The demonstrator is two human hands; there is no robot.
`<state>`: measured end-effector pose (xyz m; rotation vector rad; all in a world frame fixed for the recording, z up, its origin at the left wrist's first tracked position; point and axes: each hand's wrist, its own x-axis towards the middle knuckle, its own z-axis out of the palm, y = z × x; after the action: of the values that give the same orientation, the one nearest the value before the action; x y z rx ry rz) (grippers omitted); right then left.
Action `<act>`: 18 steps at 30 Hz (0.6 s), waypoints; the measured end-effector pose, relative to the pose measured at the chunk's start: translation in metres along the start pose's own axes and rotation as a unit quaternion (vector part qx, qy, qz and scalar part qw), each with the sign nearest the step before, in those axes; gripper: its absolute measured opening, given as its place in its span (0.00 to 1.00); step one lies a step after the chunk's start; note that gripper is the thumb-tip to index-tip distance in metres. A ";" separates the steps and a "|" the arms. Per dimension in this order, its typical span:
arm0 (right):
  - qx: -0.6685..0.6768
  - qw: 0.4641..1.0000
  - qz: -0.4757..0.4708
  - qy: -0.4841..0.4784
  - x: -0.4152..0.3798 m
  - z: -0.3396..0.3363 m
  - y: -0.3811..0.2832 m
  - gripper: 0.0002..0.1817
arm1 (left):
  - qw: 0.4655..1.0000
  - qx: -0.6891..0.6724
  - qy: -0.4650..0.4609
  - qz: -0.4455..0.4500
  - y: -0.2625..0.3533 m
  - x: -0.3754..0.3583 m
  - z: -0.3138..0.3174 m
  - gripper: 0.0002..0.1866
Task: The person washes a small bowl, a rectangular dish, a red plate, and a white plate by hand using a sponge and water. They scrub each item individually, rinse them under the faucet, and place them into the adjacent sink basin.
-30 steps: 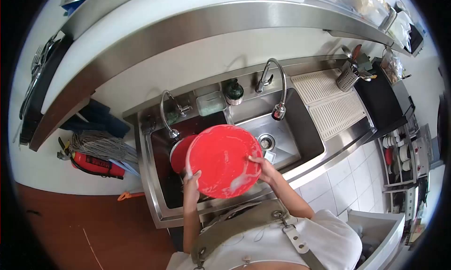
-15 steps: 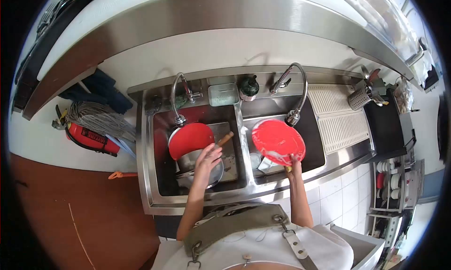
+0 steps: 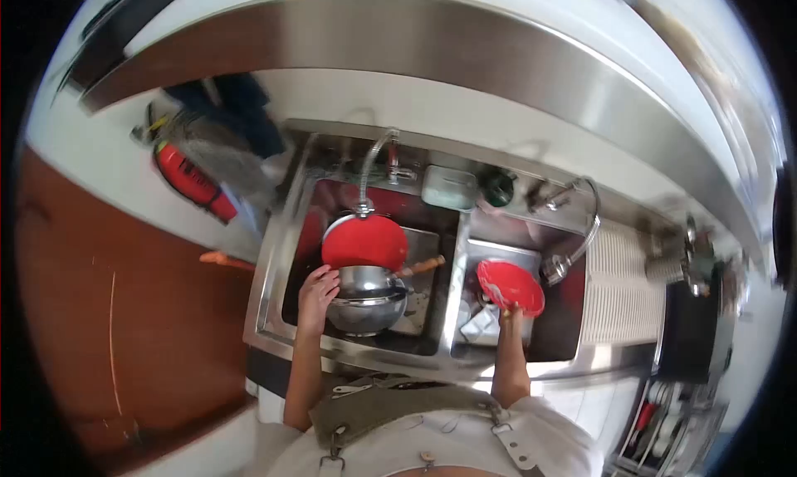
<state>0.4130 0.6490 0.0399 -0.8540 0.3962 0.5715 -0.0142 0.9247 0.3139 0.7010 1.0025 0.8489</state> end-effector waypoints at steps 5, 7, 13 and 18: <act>0.030 0.999 0.029 0.017 0.012 -0.005 0.013 0.22 | 0.991 0.133 0.023 -0.001 -0.013 0.028 -0.010 0.19; 0.044 0.998 0.026 0.043 0.019 -0.005 0.017 0.22 | 0.987 0.151 0.038 0.035 -0.029 0.061 -0.027 0.18; -0.126 0.991 0.018 -0.036 0.032 -0.036 0.009 0.24 | 0.927 0.351 0.135 0.011 -0.057 0.149 -0.065 0.17; -0.372 0.926 0.007 -0.059 0.006 -0.018 -0.002 0.21 | 0.913 0.364 0.127 -0.132 -0.110 0.199 -0.111 0.14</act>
<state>0.4174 0.6355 0.0274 -1.5359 0.0604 0.7994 -0.0285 1.0540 0.0972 1.0649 1.6400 0.3074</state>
